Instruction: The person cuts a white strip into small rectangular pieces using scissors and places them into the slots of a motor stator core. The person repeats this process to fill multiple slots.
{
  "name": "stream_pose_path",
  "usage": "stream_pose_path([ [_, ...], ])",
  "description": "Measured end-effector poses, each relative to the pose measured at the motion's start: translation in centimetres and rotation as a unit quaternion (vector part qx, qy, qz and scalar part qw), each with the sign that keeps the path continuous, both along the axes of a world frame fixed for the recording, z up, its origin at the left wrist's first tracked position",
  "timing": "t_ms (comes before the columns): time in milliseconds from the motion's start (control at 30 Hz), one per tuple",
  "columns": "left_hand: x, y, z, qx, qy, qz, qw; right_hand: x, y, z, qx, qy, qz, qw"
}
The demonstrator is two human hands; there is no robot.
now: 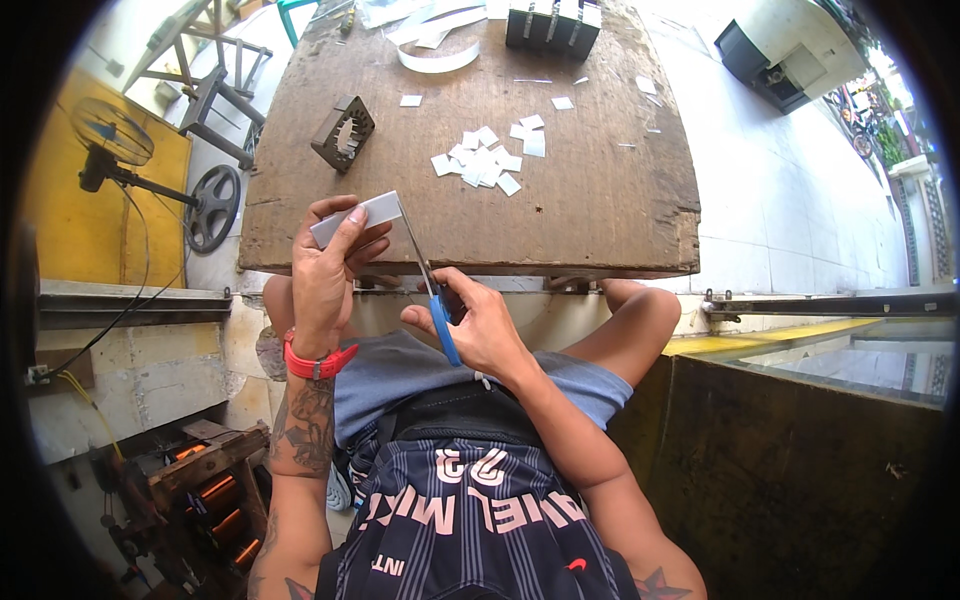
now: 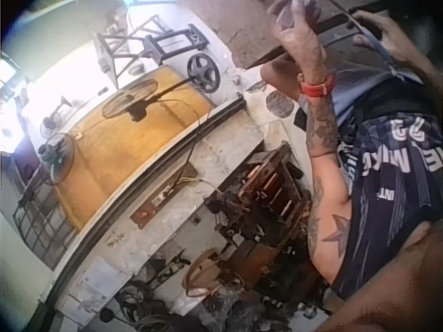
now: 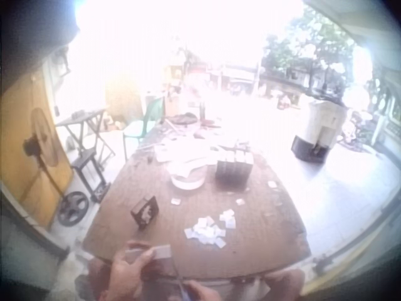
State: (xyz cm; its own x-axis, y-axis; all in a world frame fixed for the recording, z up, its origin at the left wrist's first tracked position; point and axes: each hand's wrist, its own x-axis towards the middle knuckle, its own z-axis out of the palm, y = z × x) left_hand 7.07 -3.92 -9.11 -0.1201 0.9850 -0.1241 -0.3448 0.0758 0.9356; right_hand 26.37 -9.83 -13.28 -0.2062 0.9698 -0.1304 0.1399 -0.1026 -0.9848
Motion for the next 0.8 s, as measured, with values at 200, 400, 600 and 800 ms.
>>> stream_pose_path([
  [200, 0.29, -0.10, -0.39, -0.003, 0.035, -0.028, 0.999, -0.10, -0.23, -0.14, -0.021, -0.008, 0.021, 1.000],
  [400, 0.29, -0.25, -0.56, 0.017, 0.009, -0.033, 0.999, -0.36, 0.08, 0.04, -0.012, 0.000, 0.012, 1.000],
  [600, 0.21, -0.27, -0.49, 0.004, 0.018, -0.040, 0.999, -0.40, 0.09, 0.13, -0.004, 0.014, 0.019, 1.000],
  [800, 0.17, -0.29, -0.61, 0.003, 0.013, -0.041, 0.999, -0.45, 0.20, 0.07, 0.001, 0.008, 0.015, 1.000],
])
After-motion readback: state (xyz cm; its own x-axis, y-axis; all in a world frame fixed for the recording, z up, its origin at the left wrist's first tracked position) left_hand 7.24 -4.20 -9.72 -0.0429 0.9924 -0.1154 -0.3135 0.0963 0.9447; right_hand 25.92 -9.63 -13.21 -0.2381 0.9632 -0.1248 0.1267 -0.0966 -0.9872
